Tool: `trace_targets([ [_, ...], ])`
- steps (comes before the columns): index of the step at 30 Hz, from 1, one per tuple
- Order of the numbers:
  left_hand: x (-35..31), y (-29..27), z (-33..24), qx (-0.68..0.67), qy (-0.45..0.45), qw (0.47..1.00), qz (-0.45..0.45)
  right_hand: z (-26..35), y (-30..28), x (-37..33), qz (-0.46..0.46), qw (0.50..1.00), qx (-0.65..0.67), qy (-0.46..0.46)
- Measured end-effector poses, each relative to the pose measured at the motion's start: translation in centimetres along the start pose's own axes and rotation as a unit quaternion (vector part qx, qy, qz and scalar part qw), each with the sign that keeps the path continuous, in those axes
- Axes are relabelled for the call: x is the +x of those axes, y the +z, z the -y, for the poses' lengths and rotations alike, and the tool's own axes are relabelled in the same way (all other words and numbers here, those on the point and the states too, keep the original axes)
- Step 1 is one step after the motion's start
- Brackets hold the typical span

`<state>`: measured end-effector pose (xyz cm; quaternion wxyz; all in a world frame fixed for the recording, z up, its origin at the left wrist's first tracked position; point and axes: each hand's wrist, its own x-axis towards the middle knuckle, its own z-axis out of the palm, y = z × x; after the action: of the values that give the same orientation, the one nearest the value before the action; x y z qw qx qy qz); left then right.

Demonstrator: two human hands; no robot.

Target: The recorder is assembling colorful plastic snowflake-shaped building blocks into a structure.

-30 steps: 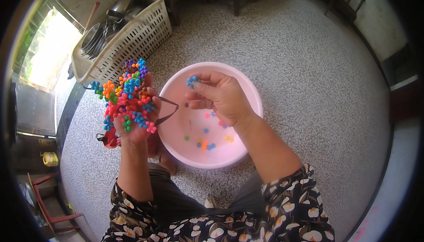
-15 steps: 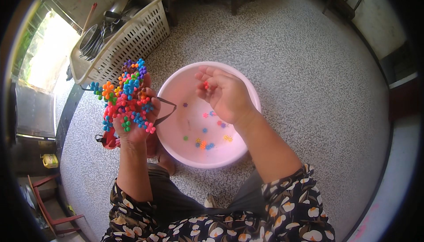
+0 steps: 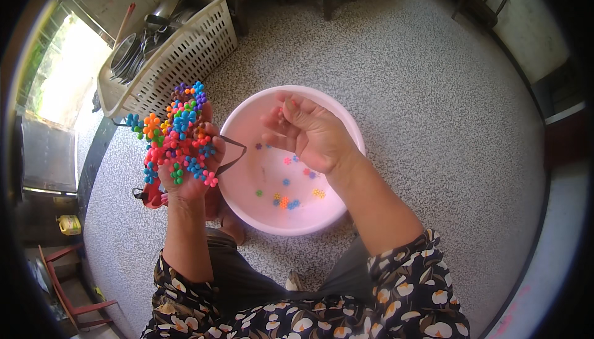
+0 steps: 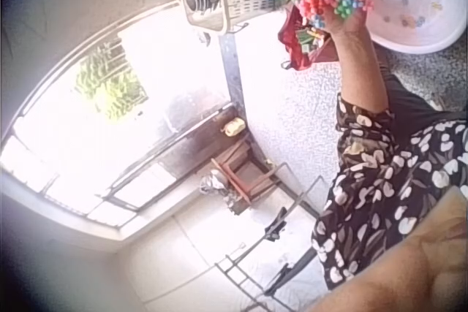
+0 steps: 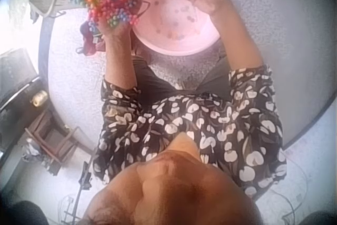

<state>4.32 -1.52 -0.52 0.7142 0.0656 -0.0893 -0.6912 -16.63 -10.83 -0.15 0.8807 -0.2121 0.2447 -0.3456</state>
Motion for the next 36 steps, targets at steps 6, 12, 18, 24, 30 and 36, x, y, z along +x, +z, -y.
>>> trace_targets([
  [6, -0.4, 0.1, 0.1, -0.025, -0.008, 1.000, 0.002, -0.2, -0.6, 0.6, 0.010, 1.000, -0.003, -0.006],
  [12, -0.5, 0.0, -0.1, -0.019, -0.012, 1.000, -0.004, -0.3, 0.3, 0.2, -0.020, 0.999, -0.041, -0.011],
  [18, -0.1, -0.2, -0.2, -0.040, -0.019, 0.999, -0.014, 0.2, -1.0, 1.5, -0.055, 0.995, -0.073, 0.029],
  [24, 0.9, 0.5, 0.0, 0.002, 0.015, 0.999, -0.034, -2.4, -1.8, 4.5, -0.134, 0.982, -0.127, 0.037],
  [30, 1.6, -0.4, 1.0, -0.006, 0.029, 0.998, -0.062, -4.7, -3.4, 3.7, -0.130, 0.975, -0.179, 0.004],
  [36, 1.2, -2.0, 2.9, -0.034, -0.024, 0.996, -0.081, -3.7, -5.7, 1.2, -0.214, 0.958, -0.187, -0.042],
])
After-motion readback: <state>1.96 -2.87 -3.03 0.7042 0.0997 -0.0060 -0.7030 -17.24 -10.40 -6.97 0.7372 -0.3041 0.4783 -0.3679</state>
